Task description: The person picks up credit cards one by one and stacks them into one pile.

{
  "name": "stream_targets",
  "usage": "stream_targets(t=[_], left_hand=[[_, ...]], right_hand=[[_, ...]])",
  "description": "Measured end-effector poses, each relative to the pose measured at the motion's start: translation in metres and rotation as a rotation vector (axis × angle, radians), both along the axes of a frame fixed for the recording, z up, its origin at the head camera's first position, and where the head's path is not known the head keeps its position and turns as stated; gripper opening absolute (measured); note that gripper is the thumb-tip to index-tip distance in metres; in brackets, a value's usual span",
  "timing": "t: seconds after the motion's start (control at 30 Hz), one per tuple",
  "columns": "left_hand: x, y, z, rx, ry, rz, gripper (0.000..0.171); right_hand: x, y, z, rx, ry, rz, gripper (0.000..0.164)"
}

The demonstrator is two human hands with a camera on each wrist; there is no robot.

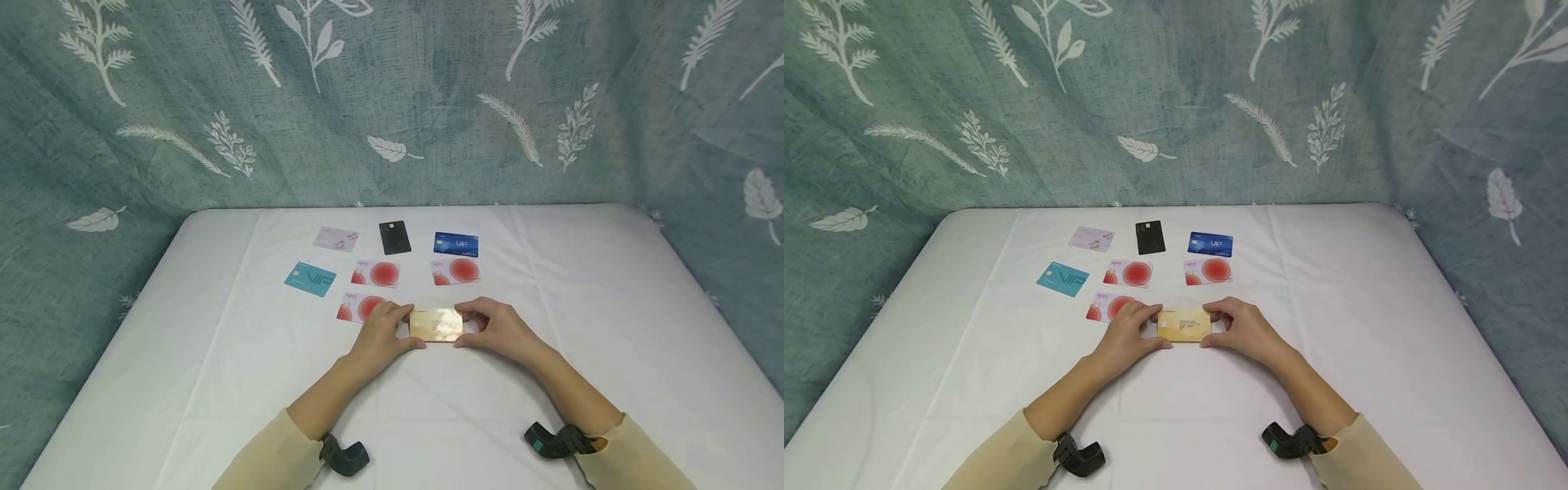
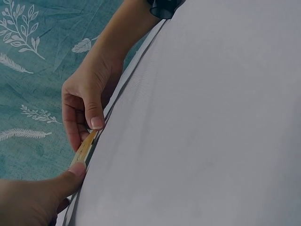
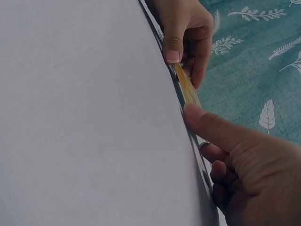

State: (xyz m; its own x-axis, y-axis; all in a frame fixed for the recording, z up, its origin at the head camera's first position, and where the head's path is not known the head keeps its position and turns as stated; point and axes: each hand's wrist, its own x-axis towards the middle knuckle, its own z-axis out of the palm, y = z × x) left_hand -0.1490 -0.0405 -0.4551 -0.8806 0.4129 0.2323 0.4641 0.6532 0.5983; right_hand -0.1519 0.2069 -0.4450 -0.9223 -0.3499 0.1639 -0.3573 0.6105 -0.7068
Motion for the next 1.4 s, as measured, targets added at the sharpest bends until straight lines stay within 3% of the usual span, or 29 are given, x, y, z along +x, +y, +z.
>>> stream_targets(t=[0.57, 0.93, 1.4], left_hand=[[0.01, -0.005, 0.005, -0.017, -0.066, 0.023, 0.063], [0.016, -0.008, 0.006, -0.013, -0.107, 0.039, 0.063], [0.018, -0.011, 0.011, -0.028, -0.144, 0.05, 0.061]], right_hand=[[0.007, -0.004, 0.001, 0.008, -0.024, 0.014, 0.055], [0.009, -0.007, 0.005, 0.01, 0.041, 0.086, 0.052], [0.008, -0.009, 0.003, 0.05, 0.057, 0.127, 0.051]])
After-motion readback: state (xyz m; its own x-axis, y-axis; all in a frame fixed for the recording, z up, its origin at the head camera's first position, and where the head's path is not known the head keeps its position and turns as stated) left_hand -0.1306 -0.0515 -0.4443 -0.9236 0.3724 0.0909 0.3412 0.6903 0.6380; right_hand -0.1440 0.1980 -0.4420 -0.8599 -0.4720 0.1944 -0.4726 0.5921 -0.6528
